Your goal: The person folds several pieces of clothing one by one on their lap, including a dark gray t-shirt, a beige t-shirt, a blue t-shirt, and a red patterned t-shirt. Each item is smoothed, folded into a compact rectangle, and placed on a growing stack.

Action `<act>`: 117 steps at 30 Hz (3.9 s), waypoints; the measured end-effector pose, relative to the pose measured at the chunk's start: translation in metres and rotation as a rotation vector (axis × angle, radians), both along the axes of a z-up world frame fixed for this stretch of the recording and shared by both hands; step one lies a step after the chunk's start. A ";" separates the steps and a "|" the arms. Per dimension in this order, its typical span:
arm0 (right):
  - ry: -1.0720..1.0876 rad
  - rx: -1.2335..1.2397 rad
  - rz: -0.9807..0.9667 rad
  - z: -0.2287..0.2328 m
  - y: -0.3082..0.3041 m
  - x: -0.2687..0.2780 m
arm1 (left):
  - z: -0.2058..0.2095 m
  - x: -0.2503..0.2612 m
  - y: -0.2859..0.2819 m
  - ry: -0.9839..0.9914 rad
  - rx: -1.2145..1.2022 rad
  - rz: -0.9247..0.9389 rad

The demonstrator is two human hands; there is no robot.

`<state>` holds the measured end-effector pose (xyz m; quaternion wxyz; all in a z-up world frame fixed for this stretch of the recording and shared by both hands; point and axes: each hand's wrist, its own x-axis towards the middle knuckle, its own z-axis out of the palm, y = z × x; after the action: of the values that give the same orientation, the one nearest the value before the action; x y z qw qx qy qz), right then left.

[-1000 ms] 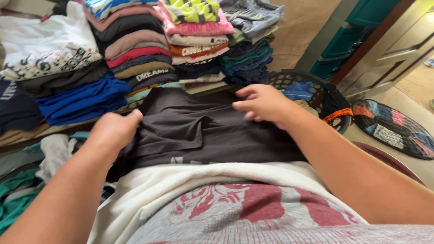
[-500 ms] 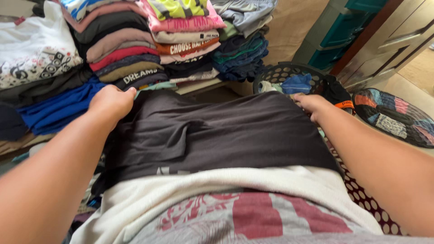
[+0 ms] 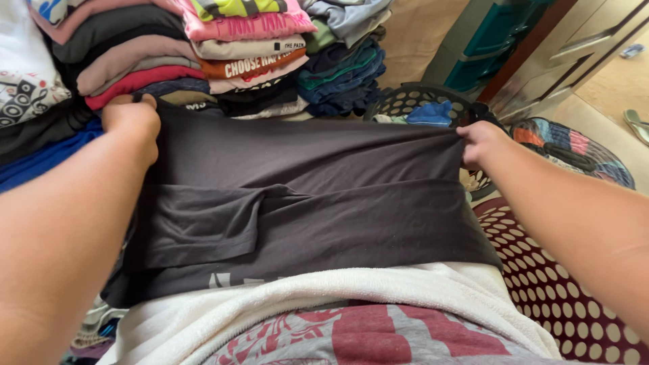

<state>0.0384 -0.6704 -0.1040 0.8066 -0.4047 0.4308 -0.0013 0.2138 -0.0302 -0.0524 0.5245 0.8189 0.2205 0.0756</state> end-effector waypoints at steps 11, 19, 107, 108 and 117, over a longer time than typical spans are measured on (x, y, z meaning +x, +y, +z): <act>-0.158 -0.086 0.119 0.037 0.022 -0.010 | 0.044 0.007 0.027 0.211 -0.630 -0.492; -0.376 -0.662 -0.001 0.081 -0.001 -0.165 | 0.076 -0.089 0.106 -0.249 -0.320 -0.578; -0.268 -1.609 1.174 0.145 0.455 -0.051 | 0.044 -0.214 0.057 -0.072 0.781 -0.432; -0.233 -1.587 1.196 0.146 0.445 -0.051 | 0.047 -0.213 0.053 -0.097 0.850 -0.421; 0.087 -1.734 0.658 0.131 0.237 -0.150 | 0.100 -0.223 -0.013 -0.467 0.502 -0.804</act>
<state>-0.1116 -0.4334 0.0270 0.1650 -0.9678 0.1727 -0.0788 -0.0096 -0.0436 0.0477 0.3352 0.9005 -0.2586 0.0995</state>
